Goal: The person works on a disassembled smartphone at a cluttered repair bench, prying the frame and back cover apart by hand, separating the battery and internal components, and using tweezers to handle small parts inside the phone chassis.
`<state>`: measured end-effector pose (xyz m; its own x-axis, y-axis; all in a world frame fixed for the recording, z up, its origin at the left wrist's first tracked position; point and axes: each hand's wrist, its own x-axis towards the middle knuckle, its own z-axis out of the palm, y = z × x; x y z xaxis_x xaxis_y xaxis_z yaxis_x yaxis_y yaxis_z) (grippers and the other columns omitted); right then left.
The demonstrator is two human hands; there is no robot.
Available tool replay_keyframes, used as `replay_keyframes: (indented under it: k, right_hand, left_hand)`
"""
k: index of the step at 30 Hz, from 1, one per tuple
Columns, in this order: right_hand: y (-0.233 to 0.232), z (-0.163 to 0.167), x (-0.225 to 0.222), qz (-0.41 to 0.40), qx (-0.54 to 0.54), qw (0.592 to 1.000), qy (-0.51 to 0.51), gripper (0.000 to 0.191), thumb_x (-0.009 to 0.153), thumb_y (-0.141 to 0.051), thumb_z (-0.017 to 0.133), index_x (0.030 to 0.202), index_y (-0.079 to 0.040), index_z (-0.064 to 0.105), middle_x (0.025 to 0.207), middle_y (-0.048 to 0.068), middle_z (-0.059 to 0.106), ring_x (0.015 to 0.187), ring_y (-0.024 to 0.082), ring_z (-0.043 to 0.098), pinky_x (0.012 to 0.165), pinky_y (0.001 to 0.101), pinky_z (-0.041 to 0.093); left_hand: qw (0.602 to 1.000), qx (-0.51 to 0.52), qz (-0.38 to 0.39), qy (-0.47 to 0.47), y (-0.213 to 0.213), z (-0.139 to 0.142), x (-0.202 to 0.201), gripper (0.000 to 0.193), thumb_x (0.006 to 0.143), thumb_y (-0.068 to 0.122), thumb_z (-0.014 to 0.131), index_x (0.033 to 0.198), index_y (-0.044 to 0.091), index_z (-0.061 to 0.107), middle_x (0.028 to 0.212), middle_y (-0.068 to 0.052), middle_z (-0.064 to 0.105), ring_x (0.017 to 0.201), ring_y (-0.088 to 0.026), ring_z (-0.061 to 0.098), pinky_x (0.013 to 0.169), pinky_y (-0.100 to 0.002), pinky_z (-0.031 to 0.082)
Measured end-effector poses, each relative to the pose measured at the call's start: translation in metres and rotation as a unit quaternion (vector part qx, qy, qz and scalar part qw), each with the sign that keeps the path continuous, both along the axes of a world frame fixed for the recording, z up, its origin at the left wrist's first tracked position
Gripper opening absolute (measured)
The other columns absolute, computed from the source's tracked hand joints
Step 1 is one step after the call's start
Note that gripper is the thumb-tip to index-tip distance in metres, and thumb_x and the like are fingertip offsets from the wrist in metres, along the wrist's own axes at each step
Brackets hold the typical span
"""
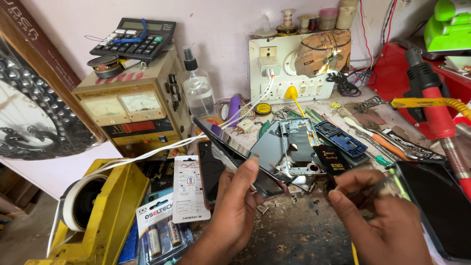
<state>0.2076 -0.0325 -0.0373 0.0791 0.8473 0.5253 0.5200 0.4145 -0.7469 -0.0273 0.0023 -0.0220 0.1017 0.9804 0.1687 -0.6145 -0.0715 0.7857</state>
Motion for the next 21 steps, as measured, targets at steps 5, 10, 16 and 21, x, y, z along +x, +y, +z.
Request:
replay_keyframes:
  k: [5,10,16,21]
  right_hand:
    - [0.01,0.017,0.006,-0.052,-0.216,0.965,-0.142,0.049,0.094,-0.031,0.068,0.139,-0.013,0.058,0.085,0.008,0.072,0.079,0.021,0.072,0.07,0.0379,0.059]
    - [0.019,0.023,0.009,-0.197,-0.274,0.804,-0.49,0.053,0.096,-0.057,0.057,0.14,-0.026,0.062,0.09,0.008,0.074,0.087,0.024,0.074,0.079,0.0386,0.058]
    - [0.022,0.016,0.013,-0.229,-0.126,0.799,-0.541,0.049,0.094,-0.065,0.059,0.096,-0.018,0.071,0.088,0.005,0.073,0.099,0.022,0.071,0.079,0.0377,0.06]
    - [0.008,0.01,0.003,0.066,0.021,0.968,-0.243,0.062,0.08,-0.036,0.08,0.138,-0.019,0.066,0.108,0.01,0.077,0.1,0.025,0.071,0.081,0.0386,0.057]
  left_hand:
    - [0.999,0.006,-0.047,-0.006,-0.006,0.004,0.003,0.044,0.096,0.036,0.059,0.123,0.002,0.06,0.102,-0.006,0.075,0.087,-0.016,0.074,0.081,-0.039,0.062]
    - [0.998,-0.007,-0.07,0.004,-0.004,0.001,0.003,0.044,0.096,0.04,0.058,0.121,0.003,0.061,0.098,-0.008,0.075,0.083,-0.018,0.074,0.079,-0.04,0.063]
    - [0.995,-0.033,-0.06,0.074,-0.004,-0.003,0.007,0.043,0.098,0.043,0.06,0.115,0.003,0.061,0.093,-0.008,0.073,0.083,-0.017,0.071,0.076,-0.036,0.059]
    - [0.988,-0.09,-0.051,0.115,-0.011,-0.004,0.015,0.04,0.085,0.036,0.068,0.114,0.009,0.06,0.091,0.0,0.07,0.082,-0.013,0.067,0.071,-0.035,0.056]
